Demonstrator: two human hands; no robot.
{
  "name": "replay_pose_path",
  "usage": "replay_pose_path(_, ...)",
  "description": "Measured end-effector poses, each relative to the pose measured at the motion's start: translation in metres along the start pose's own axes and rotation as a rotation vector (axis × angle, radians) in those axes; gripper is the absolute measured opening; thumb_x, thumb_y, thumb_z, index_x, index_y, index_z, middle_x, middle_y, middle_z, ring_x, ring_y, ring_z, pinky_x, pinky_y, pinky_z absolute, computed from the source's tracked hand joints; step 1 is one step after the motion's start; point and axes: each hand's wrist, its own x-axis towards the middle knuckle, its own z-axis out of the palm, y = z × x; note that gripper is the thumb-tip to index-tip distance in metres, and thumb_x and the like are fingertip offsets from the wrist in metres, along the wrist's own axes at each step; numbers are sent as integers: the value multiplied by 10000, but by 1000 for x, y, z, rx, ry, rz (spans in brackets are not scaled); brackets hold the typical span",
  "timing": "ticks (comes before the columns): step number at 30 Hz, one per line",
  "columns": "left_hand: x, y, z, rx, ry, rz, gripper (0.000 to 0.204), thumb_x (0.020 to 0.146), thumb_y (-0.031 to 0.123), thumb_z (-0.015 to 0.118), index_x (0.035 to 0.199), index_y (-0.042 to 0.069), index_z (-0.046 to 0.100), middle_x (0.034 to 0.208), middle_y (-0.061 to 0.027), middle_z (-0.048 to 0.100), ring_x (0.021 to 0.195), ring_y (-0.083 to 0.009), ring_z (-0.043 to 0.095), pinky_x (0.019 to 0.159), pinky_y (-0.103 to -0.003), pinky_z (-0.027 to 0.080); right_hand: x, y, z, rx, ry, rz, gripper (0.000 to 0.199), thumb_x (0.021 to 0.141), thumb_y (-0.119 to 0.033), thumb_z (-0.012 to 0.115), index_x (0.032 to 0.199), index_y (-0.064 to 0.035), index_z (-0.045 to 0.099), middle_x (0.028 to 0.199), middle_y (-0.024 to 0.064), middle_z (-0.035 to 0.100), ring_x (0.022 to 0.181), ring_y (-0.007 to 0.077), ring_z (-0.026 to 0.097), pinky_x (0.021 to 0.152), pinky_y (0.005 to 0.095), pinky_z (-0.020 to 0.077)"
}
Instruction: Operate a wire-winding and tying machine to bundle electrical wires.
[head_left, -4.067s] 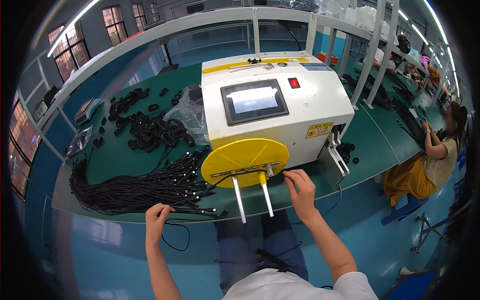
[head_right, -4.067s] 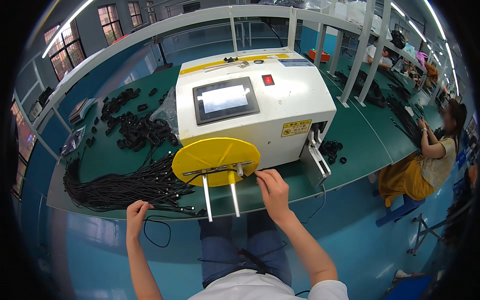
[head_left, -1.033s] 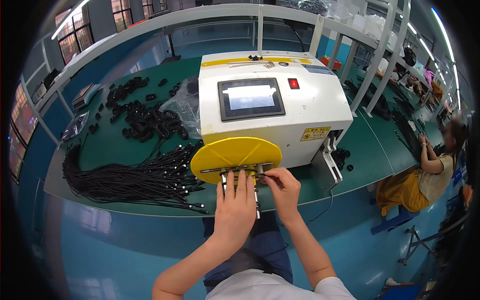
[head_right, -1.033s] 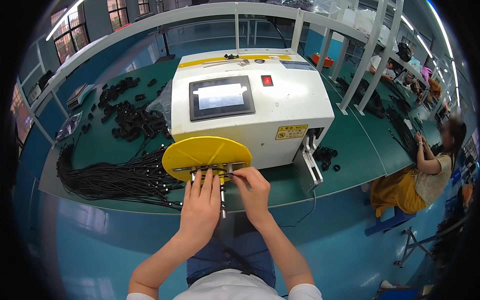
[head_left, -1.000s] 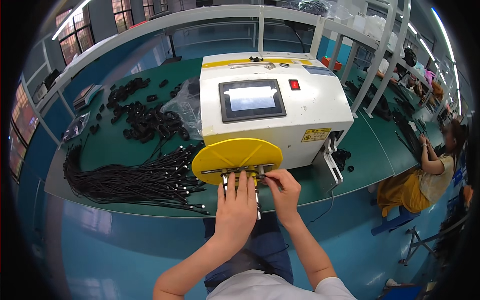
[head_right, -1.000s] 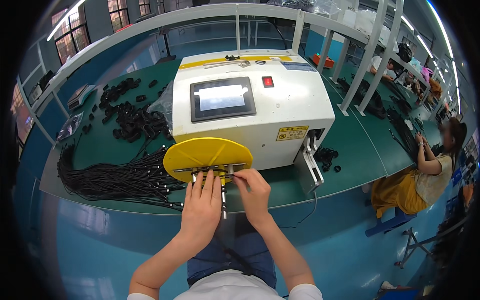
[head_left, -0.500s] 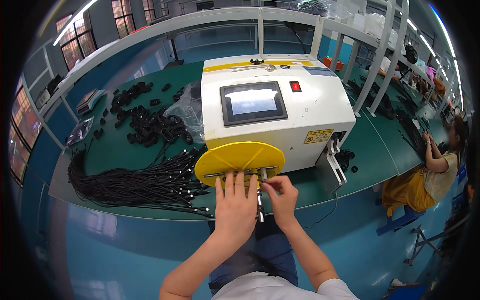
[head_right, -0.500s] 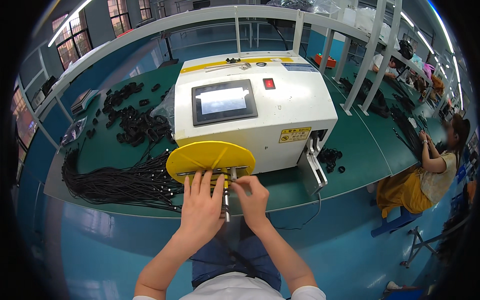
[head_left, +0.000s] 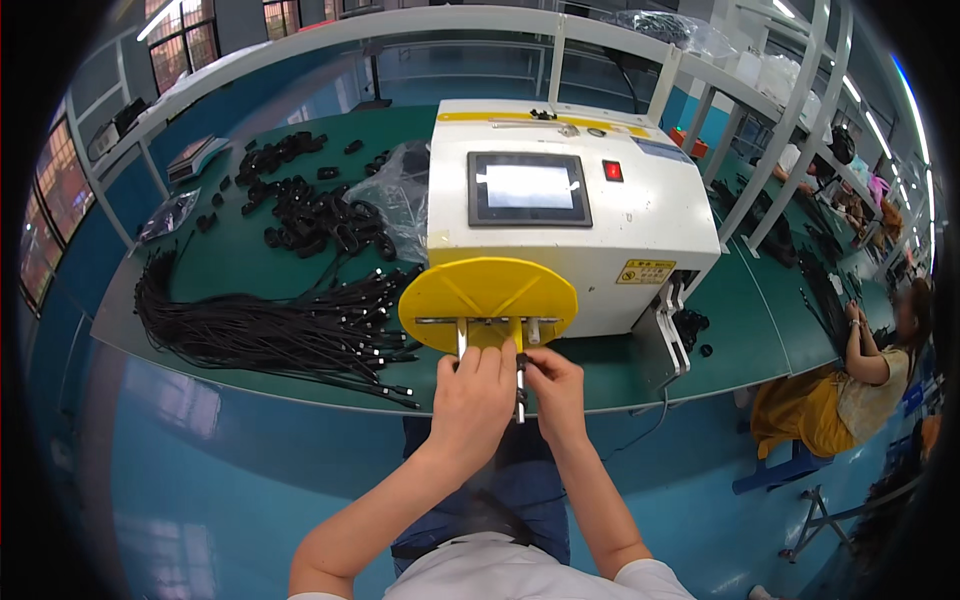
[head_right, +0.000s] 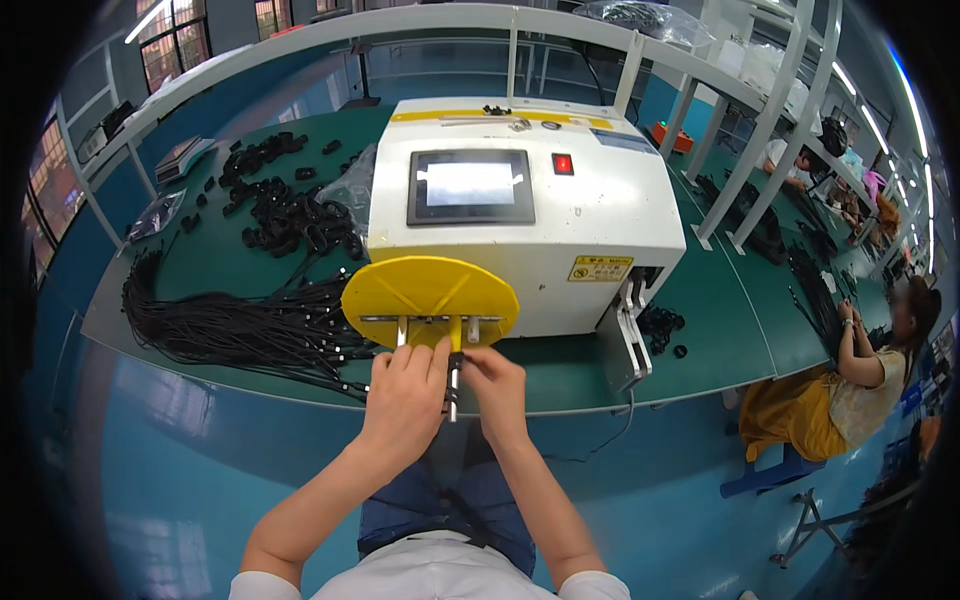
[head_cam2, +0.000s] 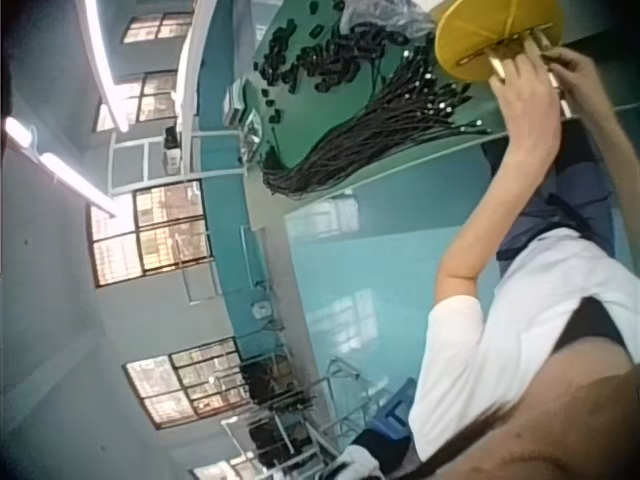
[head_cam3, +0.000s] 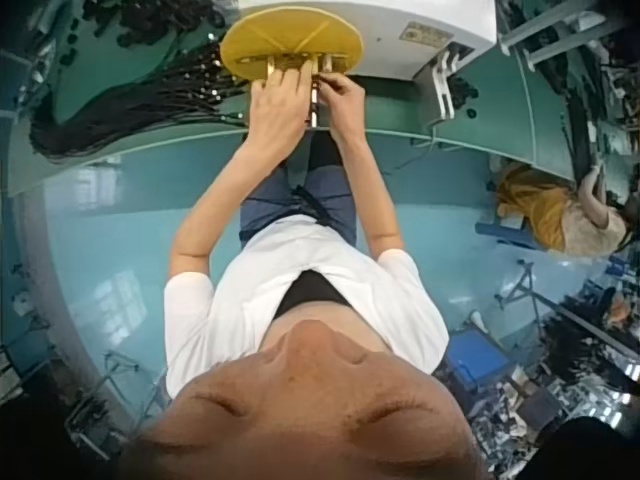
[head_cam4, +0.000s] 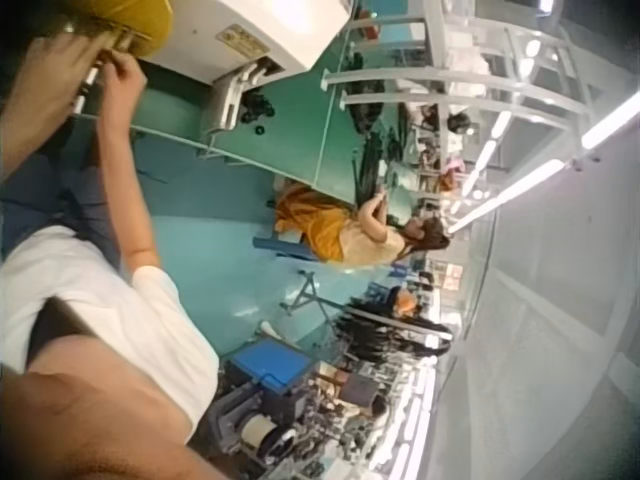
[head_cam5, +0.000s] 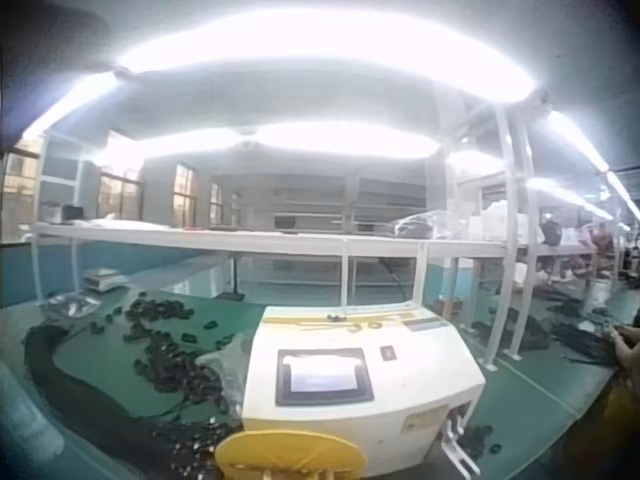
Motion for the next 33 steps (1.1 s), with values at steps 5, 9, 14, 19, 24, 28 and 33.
replay_pose_path(5, -7, 1, 6, 1, 84, -4, 263, 733, 101, 590, 990, 62, 551, 805, -45, 495, 808, -193, 517, 701, -339, 389, -20, 0, -7, -183, -34, -129, 180, 808, 40, 607, 977, 51, 667, 907, 76, 659, 793, 122, 603, 723, 222, 470)
replay_pose_path(9, 4, 0, 5, -13, 9, -42, 282, 717, 98, 594, 992, 42, 560, 801, -59, 515, 792, -214, 539, 668, -327, 416, -8, -2, -10, -181, -78, -92, 187, 809, 37, 611, 987, 51, 664, 900, 78, 660, 804, 126, 611, 720, 235, 478)
replay_pose_path(14, -1, 2, 0, -37, -4, -22, 258, 714, 101, 594, 964, 49, 556, 776, -56, 522, 729, -211, 556, 587, -310, 438, -8, -13, -11, -181, -97, -121, 198, 795, 33, 623, 988, 43, 666, 898, 85, 668, 809, 145, 627, 716, 249, 487)
replay_pose_path(19, -12, 4, -13, -49, -23, -18, 267, 723, 108, 590, 982, 55, 555, 767, -56, 517, 717, -208, 558, 578, -316, 442, -19, -25, -17, -309, -204, -178, 227, 726, 95, 623, 942, 47, 675, 917, 100, 672, 837, 165, 620, 755, 243, 477)
replay_pose_path(24, -43, 20, -36, -169, -200, -25, 374, 673, 127, 684, 1014, 53, 549, 765, -62, 517, 737, -206, 568, 586, -305, 459, -51, -23, -29, -438, -285, -276, 189, 764, 24, 657, 952, 33, 667, 882, 106, 674, 769, 171, 642, 698, 265, 507)
replay_pose_path(28, -72, 9, -30, -708, -306, -257, 423, 685, 126, 757, 1028, 36, 526, 811, -75, 563, 759, -186, 608, 611, -270, 480, -75, -36, -33, -193, -528, 173, 147, 774, 5, 668, 919, 32, 673, 848, 83, 670, 735, 137, 631, 664, 267, 506)
replay_pose_path(33, -84, -4, 0, -1559, -526, -632, 422, 767, 126, 751, 1067, -11, 488, 856, -67, 618, 729, -133, 627, 587, -249, 494, -53, -37, -20, -111, -467, 517, 119, 780, -45, 698, 880, 12, 668, 778, 34, 651, 693, 94, 606, 615, 243, 490)
